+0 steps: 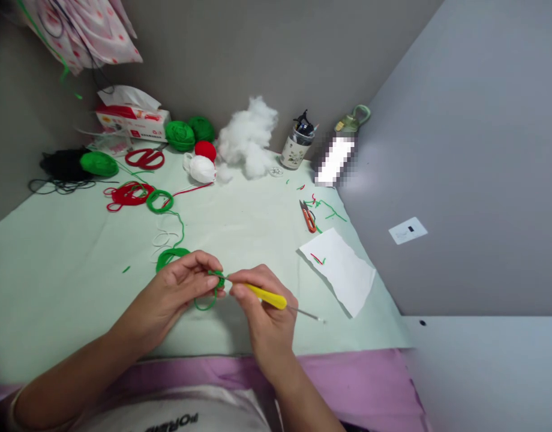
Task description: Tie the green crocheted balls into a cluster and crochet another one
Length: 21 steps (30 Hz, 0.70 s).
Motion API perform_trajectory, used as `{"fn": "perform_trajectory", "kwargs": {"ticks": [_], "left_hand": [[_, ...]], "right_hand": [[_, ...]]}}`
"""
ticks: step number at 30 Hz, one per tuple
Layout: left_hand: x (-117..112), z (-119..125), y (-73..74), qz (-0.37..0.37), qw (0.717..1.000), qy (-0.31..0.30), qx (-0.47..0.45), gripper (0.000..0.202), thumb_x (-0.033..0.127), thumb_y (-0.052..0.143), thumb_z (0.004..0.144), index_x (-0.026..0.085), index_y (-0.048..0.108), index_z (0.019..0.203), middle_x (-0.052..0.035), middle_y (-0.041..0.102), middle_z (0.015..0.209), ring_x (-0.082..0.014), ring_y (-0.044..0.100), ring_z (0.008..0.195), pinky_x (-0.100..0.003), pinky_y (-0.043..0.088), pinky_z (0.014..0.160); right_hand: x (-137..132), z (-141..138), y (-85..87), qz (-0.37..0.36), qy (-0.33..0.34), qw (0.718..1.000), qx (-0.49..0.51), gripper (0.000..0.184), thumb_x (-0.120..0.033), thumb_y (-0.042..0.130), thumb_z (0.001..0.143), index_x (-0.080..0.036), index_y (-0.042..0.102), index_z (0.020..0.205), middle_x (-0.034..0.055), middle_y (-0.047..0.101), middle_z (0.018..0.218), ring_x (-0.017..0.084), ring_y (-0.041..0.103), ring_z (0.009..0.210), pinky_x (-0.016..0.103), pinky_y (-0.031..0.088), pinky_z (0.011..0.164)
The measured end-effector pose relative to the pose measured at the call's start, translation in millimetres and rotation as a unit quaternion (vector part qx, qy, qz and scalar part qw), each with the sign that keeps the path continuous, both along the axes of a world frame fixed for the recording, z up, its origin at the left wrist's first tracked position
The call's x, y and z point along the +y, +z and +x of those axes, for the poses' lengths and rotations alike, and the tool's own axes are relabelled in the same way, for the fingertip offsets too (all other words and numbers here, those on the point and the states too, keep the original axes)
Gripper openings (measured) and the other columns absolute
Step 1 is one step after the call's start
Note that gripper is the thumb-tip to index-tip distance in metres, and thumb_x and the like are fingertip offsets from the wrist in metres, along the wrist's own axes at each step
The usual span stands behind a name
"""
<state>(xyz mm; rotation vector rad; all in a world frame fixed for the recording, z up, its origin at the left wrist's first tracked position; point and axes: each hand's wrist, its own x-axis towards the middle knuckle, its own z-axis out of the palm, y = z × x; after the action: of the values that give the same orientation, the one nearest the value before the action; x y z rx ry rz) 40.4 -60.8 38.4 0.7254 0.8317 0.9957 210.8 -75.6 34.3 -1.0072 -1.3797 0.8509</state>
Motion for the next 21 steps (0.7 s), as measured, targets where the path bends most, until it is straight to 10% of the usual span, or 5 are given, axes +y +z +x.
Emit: {"fn": "perform_trajectory", "kwargs": {"ticks": [8,21], "left_hand": [[0.5,3.3,5.8,0.010,1.000,0.013,-0.021,0.018,0.027,0.081,0.085,0.020,0.069,0.096,0.0023,0.069,0.085,-0.0106,0.065,0.077,-0.024,0.050,0.074],[0.1,-0.6,2.3,-0.030,0.999,-0.009,-0.014,0.026,0.031,0.084,0.082,0.020,0.067,0.098,0.0043,0.067,0.082,-0.0100,0.067,0.071,-0.025,0.047,0.072]], "right_hand": [[6.5,-6.8,-11.8,-0.091,-0.012,0.987,0.134,0.009,-0.032,0.074,0.094,-0.028,0.081,0.100,-0.0005,0.073,0.082,0.012,0.070,0.074,0.023,0.056,0.070],[9.7,-2.7,-3.4,0.017,-0.039,0.997,0.072,0.014,-0.023,0.067,0.099,-0.028,0.080,0.097,-0.0014,0.070,0.082,0.011,0.067,0.074,0.024,0.054,0.068]]}}
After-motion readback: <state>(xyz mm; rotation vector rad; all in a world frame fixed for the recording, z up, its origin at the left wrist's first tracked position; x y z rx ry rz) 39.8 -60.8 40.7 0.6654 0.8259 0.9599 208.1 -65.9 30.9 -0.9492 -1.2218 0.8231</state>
